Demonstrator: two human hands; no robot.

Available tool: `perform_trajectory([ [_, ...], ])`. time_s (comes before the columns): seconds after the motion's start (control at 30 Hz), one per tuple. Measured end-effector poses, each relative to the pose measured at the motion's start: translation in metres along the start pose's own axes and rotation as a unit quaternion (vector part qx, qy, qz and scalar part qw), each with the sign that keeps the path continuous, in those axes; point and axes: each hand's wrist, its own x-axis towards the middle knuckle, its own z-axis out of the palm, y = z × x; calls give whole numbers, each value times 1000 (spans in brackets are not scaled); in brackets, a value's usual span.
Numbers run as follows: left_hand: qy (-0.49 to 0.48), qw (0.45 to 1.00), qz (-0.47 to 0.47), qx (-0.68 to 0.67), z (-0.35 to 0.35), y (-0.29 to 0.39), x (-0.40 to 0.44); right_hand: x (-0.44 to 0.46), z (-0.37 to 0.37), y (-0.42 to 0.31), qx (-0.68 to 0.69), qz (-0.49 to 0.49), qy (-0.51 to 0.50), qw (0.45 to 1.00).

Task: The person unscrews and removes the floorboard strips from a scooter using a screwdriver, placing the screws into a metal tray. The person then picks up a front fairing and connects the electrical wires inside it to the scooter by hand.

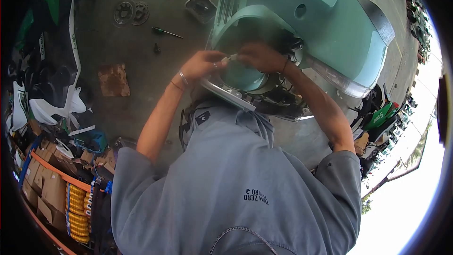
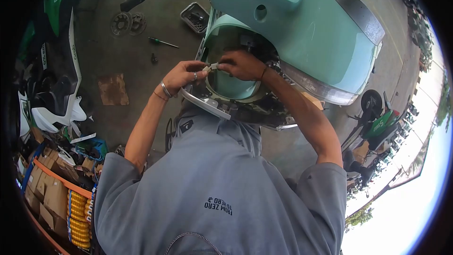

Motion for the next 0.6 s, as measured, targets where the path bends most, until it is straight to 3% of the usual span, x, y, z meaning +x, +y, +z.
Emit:
perform_trajectory([
  [0.2, 10, 1000, 4, -19, -1, -5, 1, 2, -8, -25, 80, 121, -1, 989],
  [0.3, 15, 1000, 0, -23, 1, 3, -3, 2, 4, -9, 71, 54, -15, 996],
  [0.6, -12, 1000, 11, 6, -2, -1, 6, 1, 3, -6, 130, 75, -25, 988],
])
